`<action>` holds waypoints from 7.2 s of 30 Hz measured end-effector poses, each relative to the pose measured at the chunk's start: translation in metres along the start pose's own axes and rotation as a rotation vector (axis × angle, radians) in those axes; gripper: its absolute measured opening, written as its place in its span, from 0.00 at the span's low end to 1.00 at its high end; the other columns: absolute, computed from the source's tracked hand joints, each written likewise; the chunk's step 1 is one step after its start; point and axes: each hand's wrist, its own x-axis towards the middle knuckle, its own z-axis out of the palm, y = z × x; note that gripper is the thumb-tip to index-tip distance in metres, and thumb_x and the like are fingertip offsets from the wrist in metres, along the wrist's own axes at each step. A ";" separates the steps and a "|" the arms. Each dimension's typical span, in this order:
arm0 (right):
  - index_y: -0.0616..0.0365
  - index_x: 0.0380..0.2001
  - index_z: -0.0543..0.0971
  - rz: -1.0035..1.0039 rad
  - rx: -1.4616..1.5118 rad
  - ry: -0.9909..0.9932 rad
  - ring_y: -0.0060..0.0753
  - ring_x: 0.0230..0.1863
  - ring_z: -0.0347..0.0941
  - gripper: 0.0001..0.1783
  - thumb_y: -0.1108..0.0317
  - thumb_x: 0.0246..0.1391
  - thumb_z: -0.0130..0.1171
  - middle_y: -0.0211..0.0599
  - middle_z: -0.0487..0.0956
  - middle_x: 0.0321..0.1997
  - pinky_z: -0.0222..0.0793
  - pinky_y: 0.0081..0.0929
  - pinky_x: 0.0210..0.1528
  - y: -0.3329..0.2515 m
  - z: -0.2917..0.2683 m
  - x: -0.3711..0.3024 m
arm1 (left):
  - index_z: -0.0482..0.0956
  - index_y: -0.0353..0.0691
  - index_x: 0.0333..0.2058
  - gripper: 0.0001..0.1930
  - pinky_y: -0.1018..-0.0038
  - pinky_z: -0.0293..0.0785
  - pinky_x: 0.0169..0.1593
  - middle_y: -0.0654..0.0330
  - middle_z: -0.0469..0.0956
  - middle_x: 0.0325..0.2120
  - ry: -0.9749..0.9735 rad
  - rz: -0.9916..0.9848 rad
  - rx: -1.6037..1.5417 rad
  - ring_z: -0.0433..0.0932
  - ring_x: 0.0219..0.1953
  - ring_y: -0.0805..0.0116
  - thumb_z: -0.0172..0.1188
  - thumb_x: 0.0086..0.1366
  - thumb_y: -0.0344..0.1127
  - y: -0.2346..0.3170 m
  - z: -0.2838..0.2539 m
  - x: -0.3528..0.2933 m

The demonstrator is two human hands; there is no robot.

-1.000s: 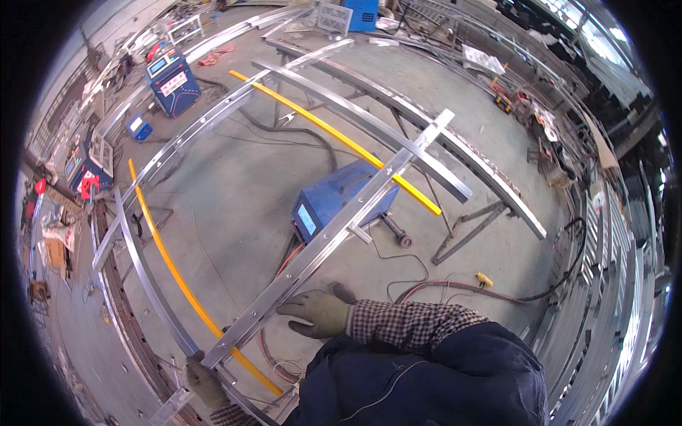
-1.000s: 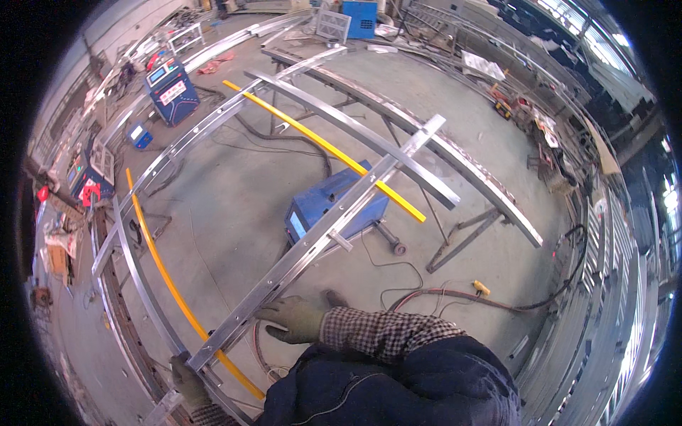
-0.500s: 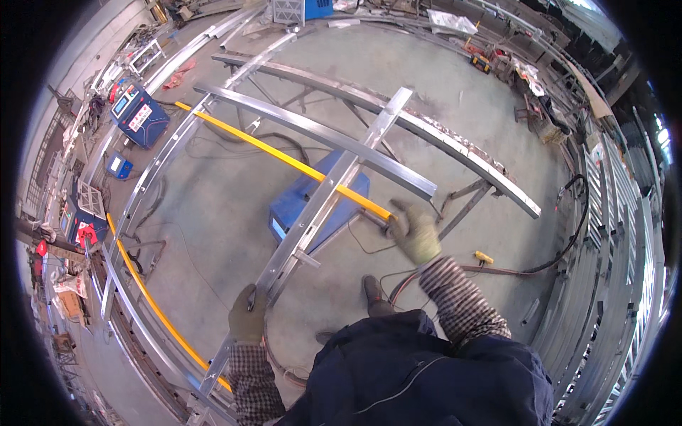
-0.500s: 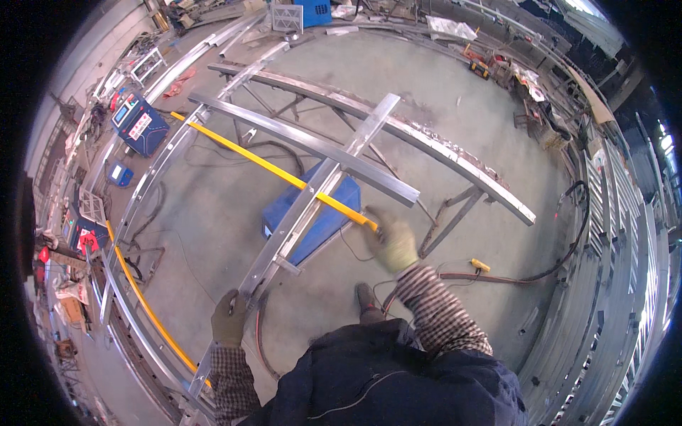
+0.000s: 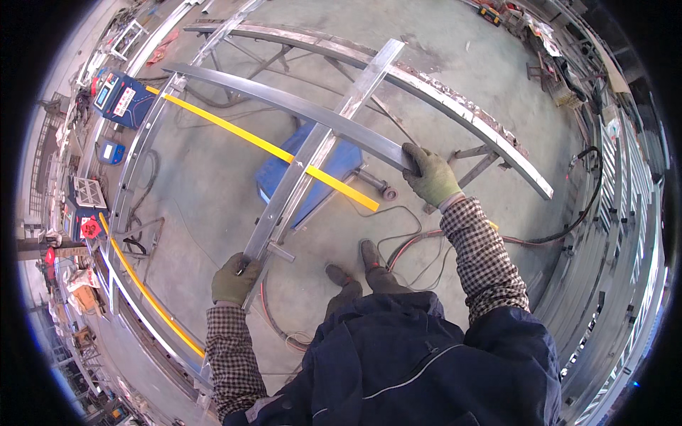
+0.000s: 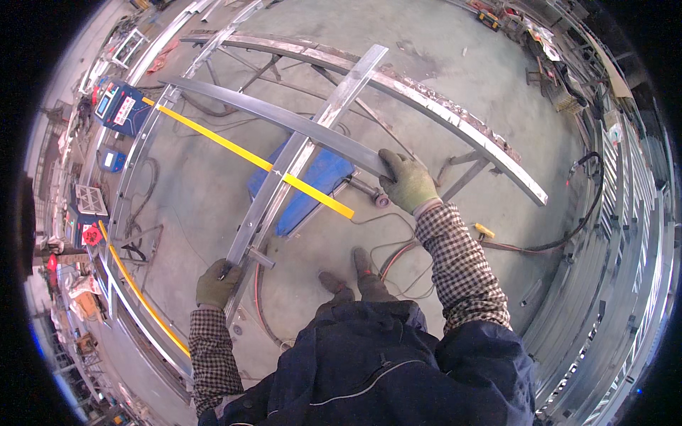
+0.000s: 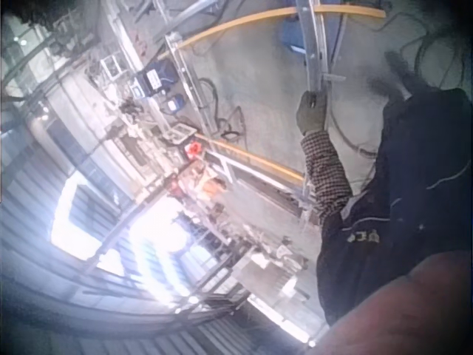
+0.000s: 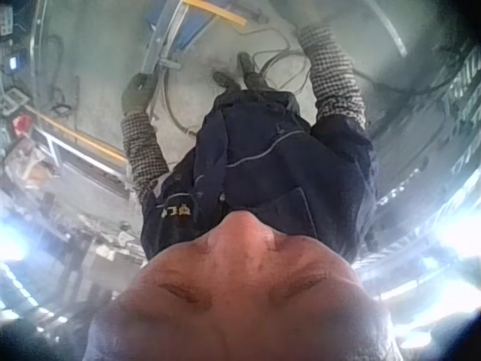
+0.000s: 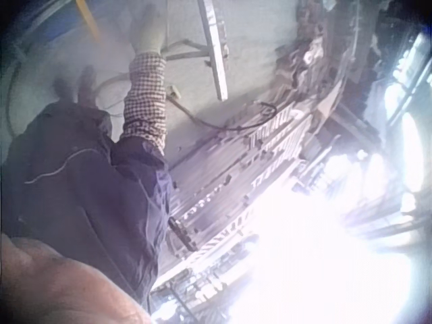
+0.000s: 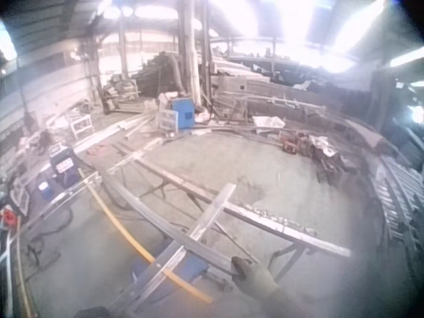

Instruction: The person aligns metal frame components on a jig, then uses a handheld welding torch to weld joints. They reposition the frame and repeat welding on different sections, handling metal bars and the welding torch throughout.

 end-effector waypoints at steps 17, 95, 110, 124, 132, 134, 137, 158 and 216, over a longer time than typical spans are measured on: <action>0.56 0.77 0.68 0.144 0.326 0.132 0.33 0.54 0.84 0.37 0.77 0.65 0.60 0.46 0.81 0.67 0.79 0.29 0.53 0.009 0.021 -0.029 | 0.83 0.44 0.61 0.31 0.61 0.82 0.57 0.52 0.89 0.50 -0.009 0.056 -0.385 0.88 0.51 0.56 0.69 0.68 0.59 -0.034 0.024 0.001; 0.63 0.58 0.82 1.208 0.901 0.059 0.31 0.42 0.81 0.27 0.55 0.64 0.68 0.37 0.87 0.43 0.76 0.31 0.40 0.119 0.154 -0.497 | 0.87 0.34 0.51 0.17 0.66 0.84 0.49 0.47 0.89 0.43 0.356 0.130 -0.255 0.90 0.44 0.59 0.62 0.78 0.43 -0.032 0.036 0.002; 0.56 0.50 0.83 1.377 0.887 -0.018 0.27 0.32 0.80 0.18 0.57 0.63 0.65 0.32 0.85 0.36 0.72 0.29 0.28 0.209 0.123 -0.542 | 0.87 0.40 0.53 0.15 0.76 0.70 0.28 0.68 0.77 0.24 -0.184 0.169 -0.776 0.74 0.23 0.77 0.59 0.79 0.42 0.092 0.125 -0.089; 0.63 0.39 0.86 1.053 0.734 0.010 0.33 0.37 0.81 0.15 0.59 0.63 0.65 0.37 0.88 0.38 0.78 0.37 0.43 0.214 0.113 -0.502 | 0.83 0.42 0.53 0.31 0.74 0.54 0.21 0.71 0.62 0.19 -0.883 -0.215 -1.475 0.58 0.16 0.76 0.41 0.84 0.62 0.194 0.134 -0.045; 0.61 0.39 0.85 0.993 0.566 -0.267 0.33 0.36 0.81 0.14 0.59 0.66 0.63 0.37 0.88 0.38 0.78 0.36 0.41 0.216 0.096 -0.394 | 0.83 0.41 0.47 0.25 0.71 0.63 0.24 0.63 0.73 0.22 -0.819 -0.223 -1.958 0.67 0.19 0.70 0.49 0.83 0.57 0.178 0.107 -0.049; 0.61 0.39 0.85 0.932 0.518 -0.366 0.33 0.35 0.81 0.14 0.59 0.66 0.63 0.36 0.88 0.38 0.78 0.36 0.40 0.214 0.086 -0.357 | 0.83 0.41 0.47 0.24 0.70 0.64 0.24 0.63 0.74 0.23 -0.723 -0.369 -2.119 0.68 0.20 0.69 0.50 0.83 0.57 0.170 0.103 -0.065; 0.60 0.40 0.85 0.813 0.415 -0.523 0.33 0.35 0.81 0.14 0.58 0.66 0.63 0.36 0.87 0.38 0.77 0.35 0.40 0.227 0.070 -0.301 | 0.83 0.41 0.47 0.23 0.68 0.65 0.24 0.63 0.75 0.24 -0.523 -0.543 -2.215 0.69 0.21 0.67 0.51 0.82 0.56 0.163 0.106 -0.086; 0.54 0.46 0.84 0.166 -0.022 -1.224 0.17 0.29 0.72 0.15 0.54 0.75 0.58 0.26 0.81 0.32 0.66 0.20 0.31 0.133 0.113 -0.078 | 0.72 0.51 0.37 0.18 0.73 0.59 0.26 0.70 0.64 0.24 0.471 -0.850 -2.701 0.62 0.21 0.75 0.53 0.80 0.58 0.148 0.230 -0.336; 0.54 0.64 0.83 1.361 0.850 0.015 0.40 0.59 0.84 0.32 0.45 0.65 0.61 0.43 0.88 0.57 0.74 0.37 0.65 0.830 -0.259 -0.918 | 0.82 0.48 0.48 0.23 0.73 0.60 0.23 0.71 0.70 0.22 -1.190 -0.568 -1.454 0.62 0.18 0.75 0.50 0.80 0.61 0.910 0.652 -0.491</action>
